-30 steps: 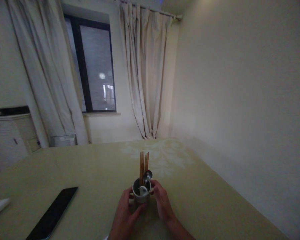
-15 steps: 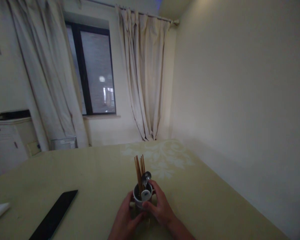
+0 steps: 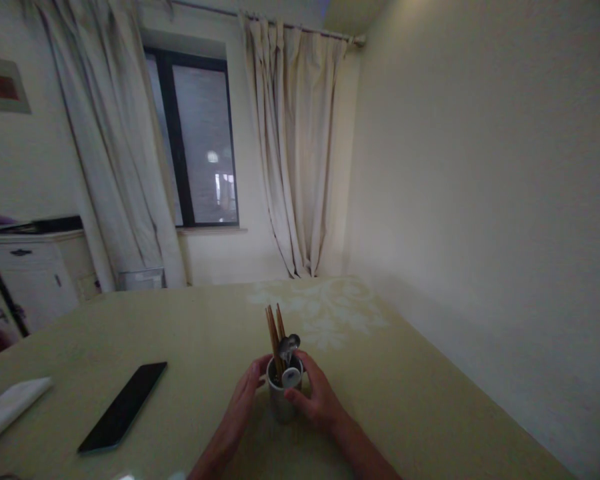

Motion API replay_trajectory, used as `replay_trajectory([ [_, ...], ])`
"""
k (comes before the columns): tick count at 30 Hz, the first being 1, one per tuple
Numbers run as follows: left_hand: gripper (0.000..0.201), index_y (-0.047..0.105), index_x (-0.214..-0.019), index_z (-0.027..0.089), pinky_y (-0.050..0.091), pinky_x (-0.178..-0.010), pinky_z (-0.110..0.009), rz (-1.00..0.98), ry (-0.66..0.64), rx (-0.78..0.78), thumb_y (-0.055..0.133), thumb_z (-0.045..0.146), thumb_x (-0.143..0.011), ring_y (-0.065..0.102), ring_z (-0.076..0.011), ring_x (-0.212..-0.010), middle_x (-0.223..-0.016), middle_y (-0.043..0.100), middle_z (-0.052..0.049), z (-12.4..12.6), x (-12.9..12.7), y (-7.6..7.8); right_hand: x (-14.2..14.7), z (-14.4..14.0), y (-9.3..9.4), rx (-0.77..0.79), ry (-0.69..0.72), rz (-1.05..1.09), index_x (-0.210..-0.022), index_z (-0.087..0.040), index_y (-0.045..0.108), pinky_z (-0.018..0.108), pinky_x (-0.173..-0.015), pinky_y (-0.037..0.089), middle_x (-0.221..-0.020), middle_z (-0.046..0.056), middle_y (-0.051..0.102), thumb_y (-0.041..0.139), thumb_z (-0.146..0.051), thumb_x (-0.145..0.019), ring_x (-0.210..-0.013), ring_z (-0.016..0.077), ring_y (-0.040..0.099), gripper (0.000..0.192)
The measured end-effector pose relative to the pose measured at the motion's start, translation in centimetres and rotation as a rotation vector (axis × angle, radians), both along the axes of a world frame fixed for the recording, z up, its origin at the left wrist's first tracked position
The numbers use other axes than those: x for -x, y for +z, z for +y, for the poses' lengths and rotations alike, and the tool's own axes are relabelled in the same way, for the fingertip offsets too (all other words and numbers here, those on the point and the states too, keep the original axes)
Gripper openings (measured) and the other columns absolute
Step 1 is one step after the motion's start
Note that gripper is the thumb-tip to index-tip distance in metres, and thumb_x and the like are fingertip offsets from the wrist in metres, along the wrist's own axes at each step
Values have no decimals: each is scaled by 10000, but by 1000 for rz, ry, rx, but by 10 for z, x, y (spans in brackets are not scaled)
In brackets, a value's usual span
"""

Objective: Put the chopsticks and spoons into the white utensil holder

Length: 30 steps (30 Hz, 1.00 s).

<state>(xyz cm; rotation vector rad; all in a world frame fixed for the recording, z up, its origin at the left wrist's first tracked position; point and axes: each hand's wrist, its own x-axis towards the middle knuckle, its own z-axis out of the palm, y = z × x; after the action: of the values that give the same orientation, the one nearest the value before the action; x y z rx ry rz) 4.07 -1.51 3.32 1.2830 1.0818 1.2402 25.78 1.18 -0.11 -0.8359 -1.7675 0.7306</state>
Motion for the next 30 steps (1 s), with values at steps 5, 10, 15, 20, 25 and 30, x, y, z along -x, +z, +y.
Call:
replay_trajectory([
  [5,797,615,-1425,235,431,-1201,-540,-91,71,-44,612,803,-866,620,-342,-1377,-1418,717,-138,30,-6,37,3,7,-2,57,46,-24,-1545,-194,483,587,-1210,401,-1574,220,545,895,-586,-726,-1456,436,511,997],
  [10,775,697,-1268,173,507,-1118,-515,-175,-67,5,735,778,-787,694,-358,-1259,-1343,750,-185,61,-20,71,11,1,10,65,68,23,-1514,-214,489,559,-1178,434,-1489,184,631,911,-455,-719,-1368,395,598,932],
  [15,771,695,-1278,176,501,-1115,-506,-100,-11,-50,727,775,-793,701,-350,-1244,-1265,780,-179,70,-29,77,13,-1,20,36,2,50,-1495,-225,494,498,-1092,516,-1411,160,689,886,-379,-727,-1258,355,672,876],
  [20,933,658,-1291,178,539,-1052,-514,17,162,-44,565,933,-751,698,-358,-1237,-1308,748,-203,45,-28,25,-12,25,18,84,-311,119,-1393,-195,550,463,-983,570,-1267,153,750,858,-430,-731,-1126,335,725,767],
  [25,730,696,-1237,209,593,-903,-406,325,76,-123,527,823,-881,746,-273,-986,-1146,781,-133,11,-28,-38,-62,62,12,15,-774,180,-1180,-138,625,494,-896,571,-1090,192,750,813,-615,-693,-996,372,716,708],
  [30,564,704,-1202,223,579,-909,-371,533,-12,-241,481,688,-975,716,-234,-926,-1095,769,-114,9,-32,-47,-100,78,8,-94,-1189,77,-1137,-72,653,571,-951,500,-1068,285,699,702,-856,-662,-1051,447,639,917],
])
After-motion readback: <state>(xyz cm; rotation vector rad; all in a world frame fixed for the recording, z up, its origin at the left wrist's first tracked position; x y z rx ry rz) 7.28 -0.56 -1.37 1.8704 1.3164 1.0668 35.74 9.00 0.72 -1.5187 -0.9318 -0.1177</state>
